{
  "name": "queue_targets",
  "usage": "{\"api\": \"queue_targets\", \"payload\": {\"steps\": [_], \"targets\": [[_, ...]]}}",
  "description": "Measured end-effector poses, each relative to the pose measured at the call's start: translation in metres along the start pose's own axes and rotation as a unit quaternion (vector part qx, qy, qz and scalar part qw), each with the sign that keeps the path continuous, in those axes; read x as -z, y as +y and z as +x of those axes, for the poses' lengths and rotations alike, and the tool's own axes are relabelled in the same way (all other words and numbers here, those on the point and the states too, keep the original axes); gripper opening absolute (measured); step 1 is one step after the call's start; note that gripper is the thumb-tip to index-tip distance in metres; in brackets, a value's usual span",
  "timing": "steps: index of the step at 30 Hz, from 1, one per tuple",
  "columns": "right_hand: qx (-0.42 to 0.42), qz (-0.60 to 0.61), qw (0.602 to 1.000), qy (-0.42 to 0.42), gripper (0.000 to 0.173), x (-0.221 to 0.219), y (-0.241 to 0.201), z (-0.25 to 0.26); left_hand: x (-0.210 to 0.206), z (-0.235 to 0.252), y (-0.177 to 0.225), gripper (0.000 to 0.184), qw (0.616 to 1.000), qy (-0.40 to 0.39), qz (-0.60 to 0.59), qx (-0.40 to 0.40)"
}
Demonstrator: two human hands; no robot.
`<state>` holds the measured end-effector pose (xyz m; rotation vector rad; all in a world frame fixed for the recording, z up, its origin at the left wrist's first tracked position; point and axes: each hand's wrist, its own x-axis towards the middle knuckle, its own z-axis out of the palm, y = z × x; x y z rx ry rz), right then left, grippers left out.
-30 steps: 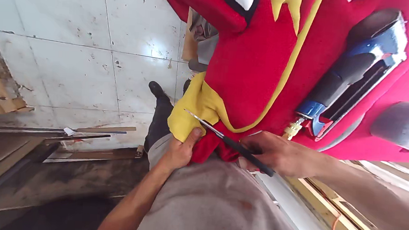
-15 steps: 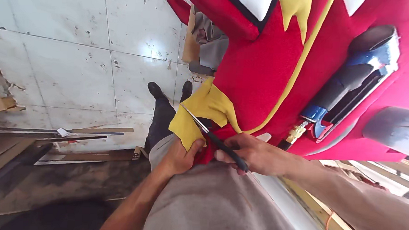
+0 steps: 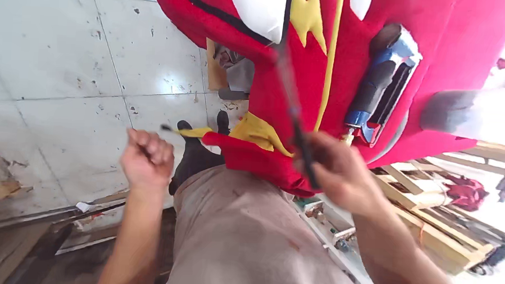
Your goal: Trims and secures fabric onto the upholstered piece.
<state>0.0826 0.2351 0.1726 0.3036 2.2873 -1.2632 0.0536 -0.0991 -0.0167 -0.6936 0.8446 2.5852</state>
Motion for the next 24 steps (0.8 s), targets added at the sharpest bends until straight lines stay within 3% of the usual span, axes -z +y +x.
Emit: {"api": "queue_targets", "payload": {"steps": [2, 4, 6, 8, 10, 12, 15, 17, 19, 20, 21, 24], "targets": [[-0.017, -0.08, 0.985, 0.153, 0.028, 0.022, 0.003, -0.009, -0.007, 0.042, 0.037, 0.061, 0.996, -0.014, 0.046, -0.08], [-0.036, -0.105, 0.969, 0.221, 0.03, 0.037, 0.009, -0.018, -0.016, 0.066, 0.054, 0.052, 0.955, -0.05, 0.24, -0.164], [-0.028, -0.002, 0.981, 0.19, 0.034, 0.036, 0.016, -0.029, -0.025, 0.073, 0.043, 0.04, 0.87, -0.139, 0.432, -0.19], [-0.041, 0.094, 0.991, 0.091, 0.048, 0.019, 0.018, -0.035, -0.047, 0.068, 0.015, 0.042, 0.766, -0.234, 0.571, -0.179], [-0.047, 0.057, 0.996, 0.041, 0.053, -0.007, 0.014, -0.031, -0.065, 0.045, -0.015, 0.047, 0.673, -0.321, 0.642, -0.178], [-0.051, -0.014, 0.998, 0.045, 0.055, -0.022, 0.007, -0.021, -0.061, 0.007, -0.043, 0.035, 0.615, -0.37, 0.657, -0.231], [-0.063, -0.007, 0.998, 0.005, 0.049, -0.031, 0.0, -0.006, -0.033, -0.031, -0.069, 0.022, 0.607, -0.445, 0.603, -0.265], [-0.094, 0.048, 0.991, -0.082, 0.045, -0.037, -0.001, 0.0, -0.026, -0.031, -0.069, 0.031, 0.672, -0.461, 0.552, -0.176], [-0.165, 0.089, 0.966, -0.176, 0.045, -0.038, 0.001, -0.002, -0.025, -0.019, -0.062, 0.039, 0.759, -0.358, 0.531, -0.118], [-0.198, 0.111, 0.951, -0.211, 0.046, -0.036, 0.004, -0.008, -0.026, -0.01, -0.06, 0.036, 0.771, -0.281, 0.554, -0.139], [-0.225, 0.135, 0.936, -0.236, 0.047, -0.033, 0.005, -0.016, -0.027, 0.0, -0.058, 0.029, 0.752, -0.238, 0.591, -0.17], [-0.279, 0.195, 0.897, -0.283, 0.053, -0.026, 0.003, -0.038, -0.031, 0.02, -0.071, 0.068, 0.65, -0.288, 0.681, -0.178]]}}
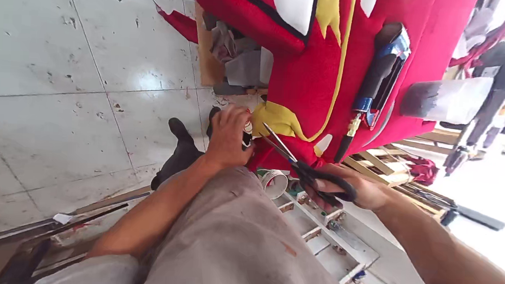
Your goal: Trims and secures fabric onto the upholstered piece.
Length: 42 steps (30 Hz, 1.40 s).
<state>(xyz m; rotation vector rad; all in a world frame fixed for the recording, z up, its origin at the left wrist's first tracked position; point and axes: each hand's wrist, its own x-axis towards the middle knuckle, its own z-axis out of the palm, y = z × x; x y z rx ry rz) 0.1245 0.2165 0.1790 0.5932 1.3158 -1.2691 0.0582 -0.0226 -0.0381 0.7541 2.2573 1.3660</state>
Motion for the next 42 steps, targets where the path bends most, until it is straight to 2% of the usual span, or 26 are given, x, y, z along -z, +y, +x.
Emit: {"api": "queue_targets", "payload": {"steps": [1, 3, 7, 10, 14, 20, 24, 31, 34, 37, 39, 40, 42], "targets": [[-0.01, 0.011, 1.0, -0.014, 0.054, -0.002, -0.001, -0.003, -0.006, 0.004, -0.002, 0.066, 0.999, -0.03, 0.028, -0.014], [-0.049, 0.02, 0.998, -0.019, 0.055, -0.005, -0.006, -0.004, -0.014, 0.005, -0.007, 0.037, 0.995, -0.029, 0.079, -0.049], [-0.113, 0.019, 0.993, -0.004, 0.055, -0.007, -0.014, 0.008, -0.001, -0.006, -0.018, 0.034, 0.976, 0.057, 0.175, -0.12], [-0.113, 0.03, 0.993, 0.009, 0.056, -0.006, -0.021, 0.023, 0.01, -0.006, -0.016, 0.025, 0.964, 0.089, 0.203, -0.149], [-0.103, 0.048, 0.993, 0.041, 0.052, -0.017, -0.027, 0.047, 0.012, -0.015, -0.018, 0.023, 0.955, 0.1, 0.21, -0.184], [-0.103, 0.043, 0.988, 0.103, 0.056, -0.032, -0.033, 0.083, 0.008, -0.018, -0.02, 0.021, 0.951, 0.117, 0.205, -0.198], [-0.091, 0.062, 0.981, 0.162, 0.048, -0.044, -0.031, 0.085, 0.009, -0.025, -0.033, 0.023, 0.959, 0.104, 0.192, -0.183], [-0.05, 0.14, 0.977, 0.153, 0.05, -0.047, -0.024, 0.111, 0.025, -0.032, -0.052, 0.027, 0.949, 0.109, 0.21, -0.208], [-0.023, 0.18, 0.964, 0.197, 0.04, -0.049, -0.028, 0.131, 0.04, -0.052, -0.083, 0.03, 0.963, 0.058, 0.222, -0.142], [0.047, 0.097, 0.987, 0.119, 0.03, -0.07, -0.027, 0.122, 0.063, -0.063, -0.122, 0.036, 0.97, 0.01, 0.242, 0.017], [0.132, 0.01, 0.989, 0.07, 0.026, -0.077, -0.029, 0.099, 0.079, -0.05, -0.126, 0.039, 0.962, -0.004, 0.245, 0.121], [0.183, -0.033, 0.979, 0.083, 0.027, -0.073, -0.032, 0.084, 0.084, -0.039, -0.121, 0.051, 0.963, -0.003, 0.219, 0.158], [0.247, -0.111, 0.938, 0.214, 0.028, -0.05, -0.041, 0.046, 0.082, -0.01, -0.095, 0.062, 0.977, 0.013, 0.093, 0.194]]}}
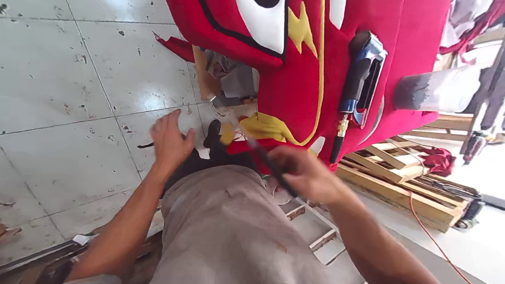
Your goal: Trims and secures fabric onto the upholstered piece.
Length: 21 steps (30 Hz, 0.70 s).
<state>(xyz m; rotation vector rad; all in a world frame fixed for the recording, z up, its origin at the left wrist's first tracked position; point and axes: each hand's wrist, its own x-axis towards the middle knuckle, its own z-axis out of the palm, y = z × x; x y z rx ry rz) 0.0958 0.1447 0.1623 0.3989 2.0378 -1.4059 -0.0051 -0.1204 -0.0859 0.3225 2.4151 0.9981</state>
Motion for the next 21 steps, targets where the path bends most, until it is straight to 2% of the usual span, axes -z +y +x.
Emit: {"api": "queue_targets", "payload": {"steps": [1, 2, 4, 6, 8, 9, 11, 13, 15, 16, 18, 20, 21], "targets": [[0.007, -0.085, 0.992, 0.092, 0.029, 0.024, -0.007, -0.006, -0.002, 0.009, 0.023, 0.058, 0.995, -0.031, -0.092, 0.02], [-0.011, -0.181, 0.965, 0.19, 0.032, 0.047, -0.01, -0.008, -0.008, 0.018, 0.047, 0.052, 0.977, -0.085, -0.191, 0.047], [-0.066, -0.312, 0.888, 0.332, 0.041, 0.092, -0.01, 0.003, -0.024, 0.032, 0.09, 0.048, 0.898, -0.203, -0.372, 0.116], [-0.088, -0.36, 0.84, 0.397, 0.051, 0.128, -0.004, 0.023, -0.038, 0.031, 0.122, 0.046, 0.827, -0.279, -0.453, 0.181], [-0.041, -0.385, 0.82, 0.421, 0.051, 0.133, 0.001, 0.033, -0.038, 0.019, 0.14, 0.039, 0.78, -0.331, -0.487, 0.213], [0.017, -0.379, 0.824, 0.421, 0.046, 0.121, 0.006, 0.035, -0.036, 0.012, 0.143, 0.031, 0.772, -0.357, -0.486, 0.202], [0.118, -0.327, 0.855, 0.383, 0.032, 0.07, 0.028, 0.031, -0.034, -0.003, 0.142, 0.011, 0.777, -0.437, -0.435, 0.13], [0.142, -0.282, 0.886, 0.341, 0.025, 0.006, 0.062, 0.024, -0.035, -0.003, 0.136, 0.007, 0.767, -0.506, -0.391, 0.057], [0.107, -0.291, 0.883, 0.353, 0.023, -0.044, 0.086, 0.017, -0.038, 0.011, 0.131, 0.024, 0.754, -0.491, -0.43, 0.071], [0.08, -0.302, 0.872, 0.377, 0.023, -0.061, 0.089, 0.015, -0.04, 0.016, 0.128, 0.037, 0.733, -0.477, -0.474, 0.103], [0.015, -0.301, 0.848, 0.435, 0.025, -0.085, 0.082, 0.021, -0.044, 0.028, 0.122, 0.05, 0.665, -0.463, -0.555, 0.187], [-0.054, -0.281, 0.82, 0.495, 0.027, -0.099, 0.068, 0.034, -0.047, 0.037, 0.125, 0.043, 0.618, -0.478, -0.581, 0.225], [-0.085, -0.259, 0.807, 0.524, 0.026, -0.103, 0.059, 0.04, -0.047, 0.038, 0.13, 0.032, 0.623, -0.477, -0.574, 0.234]]}}
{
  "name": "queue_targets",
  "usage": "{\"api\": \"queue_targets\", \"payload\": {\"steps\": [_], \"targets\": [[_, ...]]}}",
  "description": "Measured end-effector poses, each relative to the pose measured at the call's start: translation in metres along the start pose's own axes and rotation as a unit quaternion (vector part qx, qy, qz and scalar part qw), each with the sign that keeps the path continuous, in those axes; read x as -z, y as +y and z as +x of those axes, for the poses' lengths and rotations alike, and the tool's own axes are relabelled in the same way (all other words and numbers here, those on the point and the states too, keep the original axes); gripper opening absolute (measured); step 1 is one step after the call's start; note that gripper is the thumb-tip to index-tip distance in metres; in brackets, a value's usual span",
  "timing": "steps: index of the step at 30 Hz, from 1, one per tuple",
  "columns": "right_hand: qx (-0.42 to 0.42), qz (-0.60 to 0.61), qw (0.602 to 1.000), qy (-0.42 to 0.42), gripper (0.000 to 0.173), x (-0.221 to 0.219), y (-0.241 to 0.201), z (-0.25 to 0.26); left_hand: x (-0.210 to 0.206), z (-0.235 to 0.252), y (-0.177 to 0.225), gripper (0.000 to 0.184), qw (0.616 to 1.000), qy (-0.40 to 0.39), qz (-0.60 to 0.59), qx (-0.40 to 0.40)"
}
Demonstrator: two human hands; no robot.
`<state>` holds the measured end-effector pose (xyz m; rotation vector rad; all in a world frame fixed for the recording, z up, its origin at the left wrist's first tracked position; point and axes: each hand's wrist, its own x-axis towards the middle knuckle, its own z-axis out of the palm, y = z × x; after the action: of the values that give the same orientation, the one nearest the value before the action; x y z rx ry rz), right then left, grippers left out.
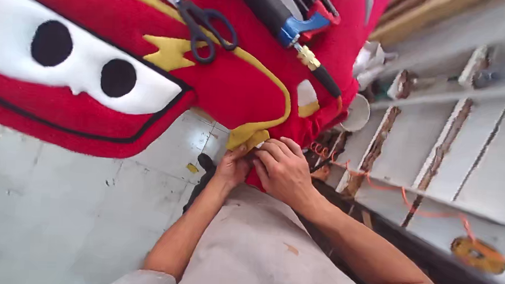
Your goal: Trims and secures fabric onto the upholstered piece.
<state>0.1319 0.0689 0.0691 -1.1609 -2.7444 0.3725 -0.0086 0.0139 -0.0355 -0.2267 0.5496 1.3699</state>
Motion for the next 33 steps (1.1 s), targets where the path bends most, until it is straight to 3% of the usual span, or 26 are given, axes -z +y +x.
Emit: {"api": "queue_targets", "payload": {"steps": [2, 6, 11, 15, 22, 28, 31, 33], "targets": [[-0.094, 0.037, 0.994, 0.049, 0.024, -0.001, -0.025, 0.002, -0.01, 0.0, 0.003, 0.016, 0.999, 0.044, 0.028, 0.01], [-0.243, 0.103, 0.953, 0.146, 0.039, -0.012, -0.054, 0.009, -0.028, -0.015, 0.02, 0.012, 0.99, 0.094, 0.096, 0.033], [-0.314, 0.113, 0.936, 0.115, 0.035, -0.018, -0.061, 0.024, -0.031, -0.011, 0.038, 0.012, 0.992, 0.087, 0.086, -0.013], [-0.381, 0.208, 0.894, 0.113, 0.036, -0.02, -0.067, 0.037, -0.033, -0.016, 0.043, 0.024, 0.997, 0.056, 0.048, 0.027], [-0.449, 0.477, 0.718, 0.234, 0.045, -0.036, -0.081, 0.037, -0.033, -0.02, 0.053, 0.028, 0.996, 0.049, 0.038, 0.059], [-0.5, 0.67, 0.471, 0.283, 0.039, -0.028, -0.086, 0.056, -0.027, -0.014, 0.069, 0.03, 0.99, -0.012, 0.06, 0.125], [-0.511, 0.698, 0.412, 0.288, 0.04, -0.023, -0.091, 0.063, -0.021, -0.009, 0.081, 0.028, 0.98, -0.051, 0.097, 0.165], [-0.51, 0.7, 0.394, 0.305, 0.038, -0.026, -0.095, 0.065, -0.019, -0.007, 0.085, 0.027, 0.973, -0.07, 0.112, 0.188]]}}
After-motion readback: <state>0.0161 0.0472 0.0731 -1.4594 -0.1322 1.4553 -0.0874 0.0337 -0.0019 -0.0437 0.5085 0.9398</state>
